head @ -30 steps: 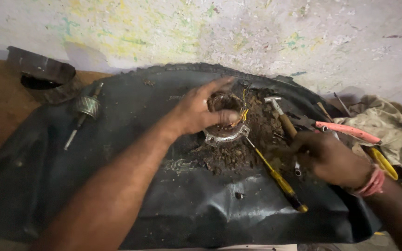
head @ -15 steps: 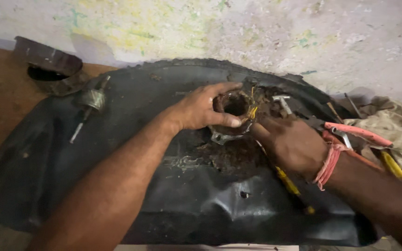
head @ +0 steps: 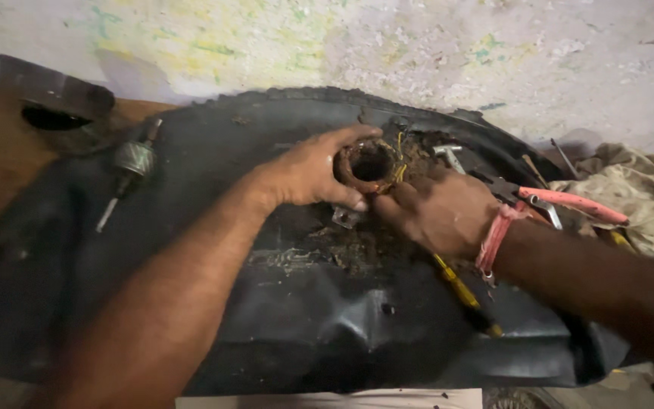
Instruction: The person uses a screwdriver and pliers to scrape and remove material from a cylindrical metal component with copper windings. They repeatedly scrape the surface, pull out debris, and adjust the component's position on a black work surface.
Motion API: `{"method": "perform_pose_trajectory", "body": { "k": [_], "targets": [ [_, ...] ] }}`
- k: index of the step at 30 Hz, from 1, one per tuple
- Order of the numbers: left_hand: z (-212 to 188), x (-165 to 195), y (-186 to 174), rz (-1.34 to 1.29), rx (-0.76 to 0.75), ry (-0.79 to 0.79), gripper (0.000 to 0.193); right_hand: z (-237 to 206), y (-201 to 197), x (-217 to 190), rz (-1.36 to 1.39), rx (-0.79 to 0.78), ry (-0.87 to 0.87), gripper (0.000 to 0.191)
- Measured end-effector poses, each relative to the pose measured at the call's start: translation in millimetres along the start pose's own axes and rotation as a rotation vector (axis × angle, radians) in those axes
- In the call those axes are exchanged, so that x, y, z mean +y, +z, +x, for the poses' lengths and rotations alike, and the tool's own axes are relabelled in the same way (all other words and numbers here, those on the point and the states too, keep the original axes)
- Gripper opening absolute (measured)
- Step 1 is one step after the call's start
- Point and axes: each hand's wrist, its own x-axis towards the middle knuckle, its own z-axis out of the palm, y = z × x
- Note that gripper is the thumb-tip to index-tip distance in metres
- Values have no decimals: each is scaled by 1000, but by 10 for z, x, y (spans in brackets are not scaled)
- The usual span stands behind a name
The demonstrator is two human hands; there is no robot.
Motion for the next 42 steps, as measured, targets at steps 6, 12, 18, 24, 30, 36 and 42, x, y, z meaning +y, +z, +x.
{"method": "perform_pose_trajectory", "body": {
  "k": [6, 12, 18, 24, 30, 36, 42],
  "targets": [
    [-14, 64, -37, -108, -31, 81, 108, -9, -9, 114, -90, 145, -161, 24],
    [-5, 116, -2, -141, -45, -85, 109, -52, 115, 250, -108, -9, -166, 30],
    [-26, 112, -20, -49, -10, -44, 108, -201, 350, 226, -96, 242, -65, 30],
    [24, 43, 2, -104, -18, 78, 110, -275, 492, 237, -146, -1, 2, 25],
    [16, 17, 9, -68, -2, 22, 110, -285, 479, 249, -76, 170, -5, 31],
    [-29, 46, -27, -19, 1, 65, 107, -231, 473, 345, 47, 80, -55, 26],
    [-27, 104, -2, -39, -14, -61, 109, -179, 492, 354, 109, 141, -65, 18]
  ]
}}
